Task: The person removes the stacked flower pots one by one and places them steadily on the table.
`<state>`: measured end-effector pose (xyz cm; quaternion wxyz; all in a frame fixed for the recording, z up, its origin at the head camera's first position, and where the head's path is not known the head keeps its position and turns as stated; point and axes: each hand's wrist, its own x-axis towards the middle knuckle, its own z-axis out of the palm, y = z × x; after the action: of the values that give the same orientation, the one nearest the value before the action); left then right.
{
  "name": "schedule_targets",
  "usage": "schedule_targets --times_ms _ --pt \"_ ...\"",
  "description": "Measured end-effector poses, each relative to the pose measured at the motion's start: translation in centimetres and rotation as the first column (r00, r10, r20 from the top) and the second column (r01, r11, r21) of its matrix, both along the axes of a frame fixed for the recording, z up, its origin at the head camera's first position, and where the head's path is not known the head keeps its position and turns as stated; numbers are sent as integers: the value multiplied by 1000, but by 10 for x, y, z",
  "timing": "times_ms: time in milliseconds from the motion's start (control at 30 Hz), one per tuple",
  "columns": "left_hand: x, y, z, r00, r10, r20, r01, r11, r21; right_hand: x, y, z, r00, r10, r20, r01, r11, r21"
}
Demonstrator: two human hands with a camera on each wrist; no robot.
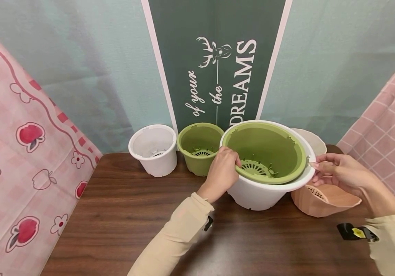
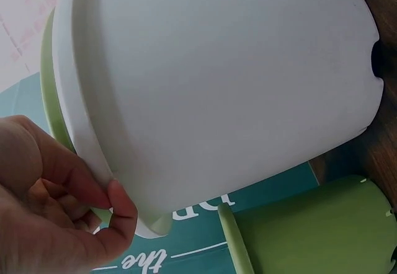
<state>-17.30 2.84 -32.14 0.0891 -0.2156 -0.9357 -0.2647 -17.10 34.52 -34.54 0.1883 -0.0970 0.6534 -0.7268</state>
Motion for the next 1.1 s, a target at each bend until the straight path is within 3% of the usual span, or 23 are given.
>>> schedule_targets --times_ms 367,667,1100 --pt "-4 -6 2 997 -63 37 62 998 24 1 1 0 1000 8 1 -8 1000 1" --pt "-7 -14 5 987 -151 59 147 987 64 0 1 0 1000 7 7 -7 1000 -6" --pt "-12 -32 7 937 -323 133 315 946 73 0 0 1 1000 17 1 -16 1000 -9"
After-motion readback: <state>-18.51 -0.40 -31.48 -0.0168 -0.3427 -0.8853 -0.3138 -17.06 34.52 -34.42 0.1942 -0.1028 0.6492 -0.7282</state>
